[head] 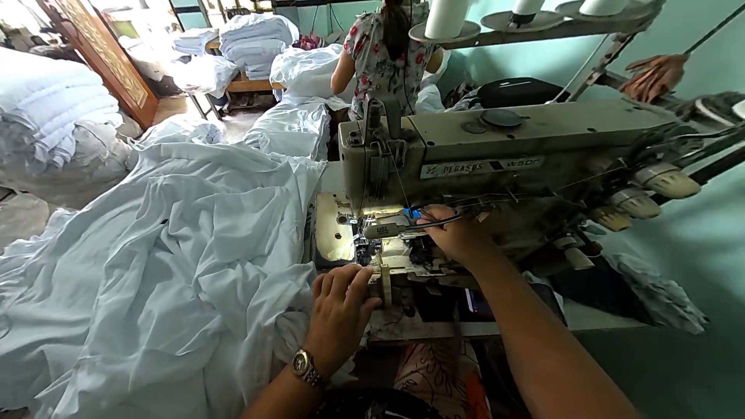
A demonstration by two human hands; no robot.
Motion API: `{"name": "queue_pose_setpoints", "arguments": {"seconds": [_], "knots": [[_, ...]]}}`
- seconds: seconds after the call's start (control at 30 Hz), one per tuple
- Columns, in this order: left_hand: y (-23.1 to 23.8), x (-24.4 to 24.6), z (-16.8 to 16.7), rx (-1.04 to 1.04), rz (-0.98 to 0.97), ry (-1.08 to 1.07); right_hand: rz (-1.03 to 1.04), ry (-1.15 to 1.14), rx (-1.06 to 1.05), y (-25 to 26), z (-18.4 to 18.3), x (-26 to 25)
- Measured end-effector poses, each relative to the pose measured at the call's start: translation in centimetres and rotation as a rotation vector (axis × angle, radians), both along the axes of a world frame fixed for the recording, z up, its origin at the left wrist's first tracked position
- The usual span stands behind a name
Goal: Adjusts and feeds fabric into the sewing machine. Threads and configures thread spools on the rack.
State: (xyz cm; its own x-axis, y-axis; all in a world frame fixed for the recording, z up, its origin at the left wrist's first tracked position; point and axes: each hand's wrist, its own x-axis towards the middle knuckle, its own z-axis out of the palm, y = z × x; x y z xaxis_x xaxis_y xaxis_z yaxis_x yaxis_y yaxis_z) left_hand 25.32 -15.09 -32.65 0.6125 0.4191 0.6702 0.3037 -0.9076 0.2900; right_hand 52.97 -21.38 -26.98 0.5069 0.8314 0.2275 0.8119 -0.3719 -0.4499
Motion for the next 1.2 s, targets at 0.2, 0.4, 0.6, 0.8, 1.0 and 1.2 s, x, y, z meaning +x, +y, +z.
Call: {"name": "queue_pose_setpoints", "arguments": {"seconds": [0.2,0.4,0.6,0.8,1.0,1.2], "knots": [[1.2,1.2,0.5,0.043,0.043,0.013,0.006,-0.032,-0.039,-0.1,0.3,0.1],[1.4,2.2,0.5,0.099,0.041,0.027,-0.012,-0.091,-0.031,-0.3,0.6,-0.5],[1.0,2.6,0.8,0.210,0.103,0.113,-0.046,-0.167,-0.107,0.0,0.7,-1.0],[1.4,3.4,0.8,0.209,0.115,0.193,-0.084,-0.181,-0.181,0.5,1.6,-1.7],[1.0,4.5,1.9,0.161,0.142,0.310,-0.063,-0.150,-0.195,0.5,2.1,-1.7],[0.7,5.9,4.1,0.061,0.194,0.496,-0.035,-0.149,-0.129,0.4,1.4,-1.2]]}}
